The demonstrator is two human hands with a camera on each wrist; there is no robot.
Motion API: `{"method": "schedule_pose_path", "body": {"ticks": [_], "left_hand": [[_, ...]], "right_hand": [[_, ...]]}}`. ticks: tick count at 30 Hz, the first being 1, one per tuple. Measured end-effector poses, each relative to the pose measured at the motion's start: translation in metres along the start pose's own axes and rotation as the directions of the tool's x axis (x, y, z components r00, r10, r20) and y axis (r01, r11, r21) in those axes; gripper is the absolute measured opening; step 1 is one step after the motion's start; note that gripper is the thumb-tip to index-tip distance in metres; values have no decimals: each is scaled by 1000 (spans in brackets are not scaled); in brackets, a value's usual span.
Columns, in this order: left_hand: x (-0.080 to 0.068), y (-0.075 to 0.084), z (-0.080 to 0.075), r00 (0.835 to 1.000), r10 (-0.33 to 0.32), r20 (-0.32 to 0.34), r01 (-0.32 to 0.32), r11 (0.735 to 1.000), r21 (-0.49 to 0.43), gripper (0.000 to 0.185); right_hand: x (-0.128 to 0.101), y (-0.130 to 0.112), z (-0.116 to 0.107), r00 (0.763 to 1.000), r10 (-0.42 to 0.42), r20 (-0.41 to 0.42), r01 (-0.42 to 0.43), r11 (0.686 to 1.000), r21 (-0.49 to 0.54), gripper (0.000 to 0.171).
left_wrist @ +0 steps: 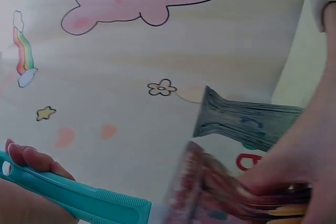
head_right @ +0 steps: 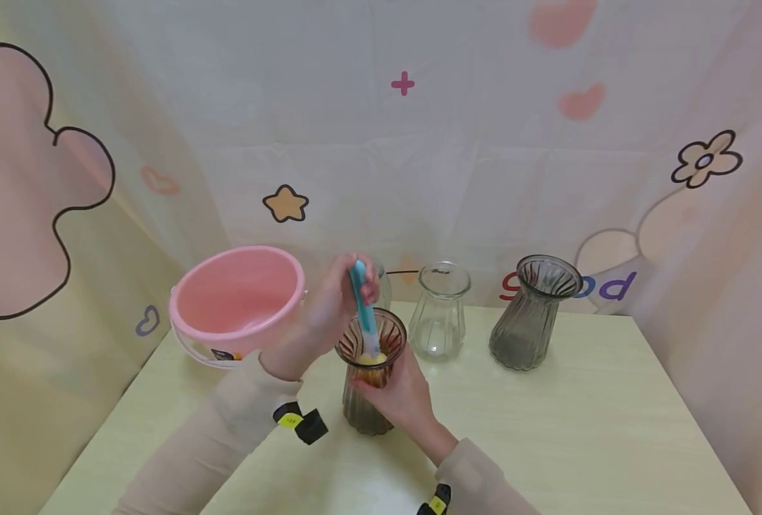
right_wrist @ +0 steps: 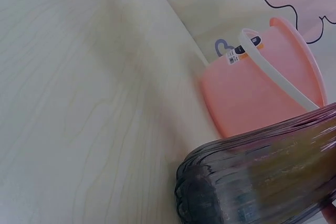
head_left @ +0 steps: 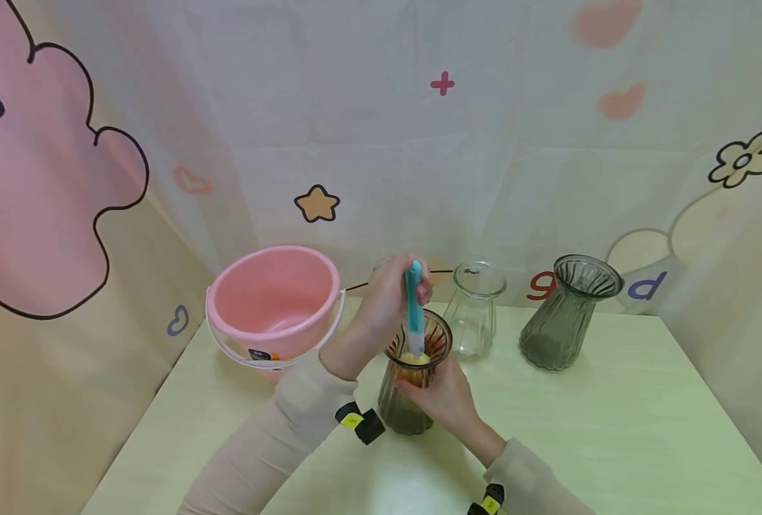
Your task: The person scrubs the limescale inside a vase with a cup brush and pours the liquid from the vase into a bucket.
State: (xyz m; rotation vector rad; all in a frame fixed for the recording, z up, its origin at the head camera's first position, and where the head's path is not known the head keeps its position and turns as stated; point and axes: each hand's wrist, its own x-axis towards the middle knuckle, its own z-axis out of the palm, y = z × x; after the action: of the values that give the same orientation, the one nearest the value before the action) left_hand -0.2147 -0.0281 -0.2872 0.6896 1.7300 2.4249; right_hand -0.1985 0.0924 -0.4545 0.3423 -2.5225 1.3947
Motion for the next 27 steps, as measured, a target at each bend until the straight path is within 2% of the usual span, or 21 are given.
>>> {"method": "schedule_pose_path", "body": {"ticks": [5,9,11,14,16,20,24,27], "left_hand": [[-3,-30,-6,990,-129,-52,131,991,30,34],[-6,-42,-7,983,-170,-66,175,981,86,32],[-8,-43,-7,984,-165,-70,173,977,122,31],[-9,-43,-6,985,-156,-70,165,975,149,31],[-9,-43,-6,986,-155,-65,161,980,113,30],[-9,-44,-7,987,-151,-60,154,987,45,29],[-9,-44,-9,988,-144,-51,149,985,90,30],[-11,-44,-9,989,-145,-41,149,984,101,30]], "right_hand": [[0,2,1,999,-49,-13,49,999,0,79],[1,4,1,996,-89,-1,89,995,51,80],[2,7,1,992,-122,28,117,985,126,78],[6,11,-2,976,-179,124,141,954,266,70],[8,14,-7,958,-192,211,117,939,324,65],[14,16,-21,911,-153,383,30,951,308,51],[19,9,-34,868,-134,478,-1,963,271,43],[19,10,-34,870,-142,473,14,964,264,42]]}}
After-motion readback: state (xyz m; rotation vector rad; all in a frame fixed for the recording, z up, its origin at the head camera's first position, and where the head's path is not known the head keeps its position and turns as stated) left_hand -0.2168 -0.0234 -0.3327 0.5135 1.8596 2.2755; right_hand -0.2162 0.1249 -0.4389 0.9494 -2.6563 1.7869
